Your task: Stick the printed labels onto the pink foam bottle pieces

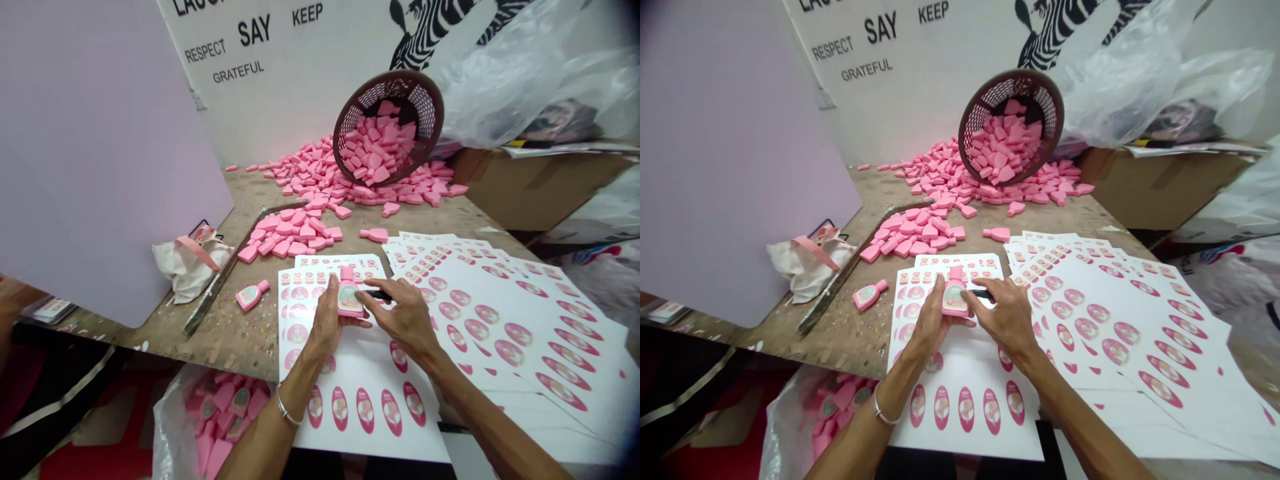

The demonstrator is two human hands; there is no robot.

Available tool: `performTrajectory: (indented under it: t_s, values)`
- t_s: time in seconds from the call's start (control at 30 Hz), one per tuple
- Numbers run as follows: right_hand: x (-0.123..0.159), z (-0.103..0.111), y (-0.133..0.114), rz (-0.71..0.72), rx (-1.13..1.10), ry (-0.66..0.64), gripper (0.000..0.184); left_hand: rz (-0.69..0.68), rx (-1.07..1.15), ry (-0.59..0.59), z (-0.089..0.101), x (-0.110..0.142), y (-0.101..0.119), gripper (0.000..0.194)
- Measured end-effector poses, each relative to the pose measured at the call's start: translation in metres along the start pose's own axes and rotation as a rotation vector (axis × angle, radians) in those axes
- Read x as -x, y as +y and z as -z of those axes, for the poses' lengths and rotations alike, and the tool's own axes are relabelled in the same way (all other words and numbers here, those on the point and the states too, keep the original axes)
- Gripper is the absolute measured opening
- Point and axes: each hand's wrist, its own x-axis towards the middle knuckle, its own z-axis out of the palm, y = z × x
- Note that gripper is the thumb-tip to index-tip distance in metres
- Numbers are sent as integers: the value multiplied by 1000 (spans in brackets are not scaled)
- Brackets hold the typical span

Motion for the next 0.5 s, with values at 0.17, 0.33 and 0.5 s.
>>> performTrajectory:
  t_s: [0.17,0.33,0.5]
  values:
    - [0,-9,-3,-19,-26,-68,71,81,37,39,-5,4,-2,65]
    - [-16,-28,15,-175,-194,-116,59,109,-70,-53,-3,17,2,58]
    - [-78,-29,82,-235,210,-210,41,-30,-700,236,66,28,25,43]
